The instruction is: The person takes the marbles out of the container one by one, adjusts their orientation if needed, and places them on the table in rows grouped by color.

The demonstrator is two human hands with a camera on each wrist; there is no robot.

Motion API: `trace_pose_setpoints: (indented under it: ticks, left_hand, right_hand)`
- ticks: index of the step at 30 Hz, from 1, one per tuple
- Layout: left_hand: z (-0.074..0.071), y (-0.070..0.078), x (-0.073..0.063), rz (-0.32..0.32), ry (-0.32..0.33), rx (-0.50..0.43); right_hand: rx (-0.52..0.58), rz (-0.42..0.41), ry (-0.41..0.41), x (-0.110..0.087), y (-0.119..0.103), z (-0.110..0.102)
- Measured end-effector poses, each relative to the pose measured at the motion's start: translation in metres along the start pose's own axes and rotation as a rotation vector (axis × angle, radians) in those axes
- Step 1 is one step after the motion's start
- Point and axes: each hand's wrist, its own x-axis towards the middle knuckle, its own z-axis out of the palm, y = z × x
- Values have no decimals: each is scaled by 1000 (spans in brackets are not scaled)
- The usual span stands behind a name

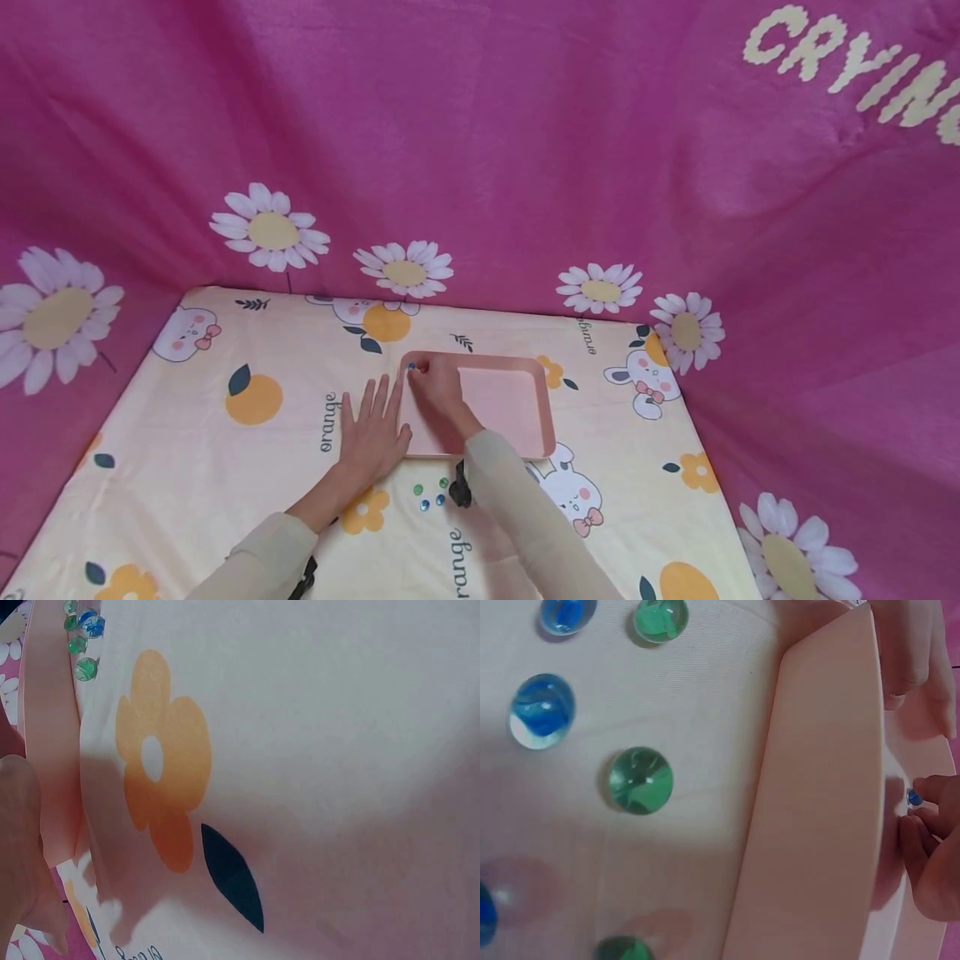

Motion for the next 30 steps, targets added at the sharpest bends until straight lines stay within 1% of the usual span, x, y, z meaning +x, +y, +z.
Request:
trace_pose_setpoints:
  ticks: [8,13,19,22,26,30]
  left_hand:
    - [-1,0,1,9,-5,-15]
    - [-1,0,1,6,-15,-7]
    - [0,0,2,6,-17,0]
    - [1,0,2,9,-10,2]
    - [1,0,1,5,-5,12]
    - [2,0,0,0,3,18]
  right_hand:
    - [-100,79,32,5,-4,5]
    - [-140,82,66,7,-5,8]
    - [-111,86,83,8,-5,11]
    - [-123,87,87,8,-5,13]
    - [-166,91,101,7,-4,13]
    - [-127,82,92,3,-3,10]
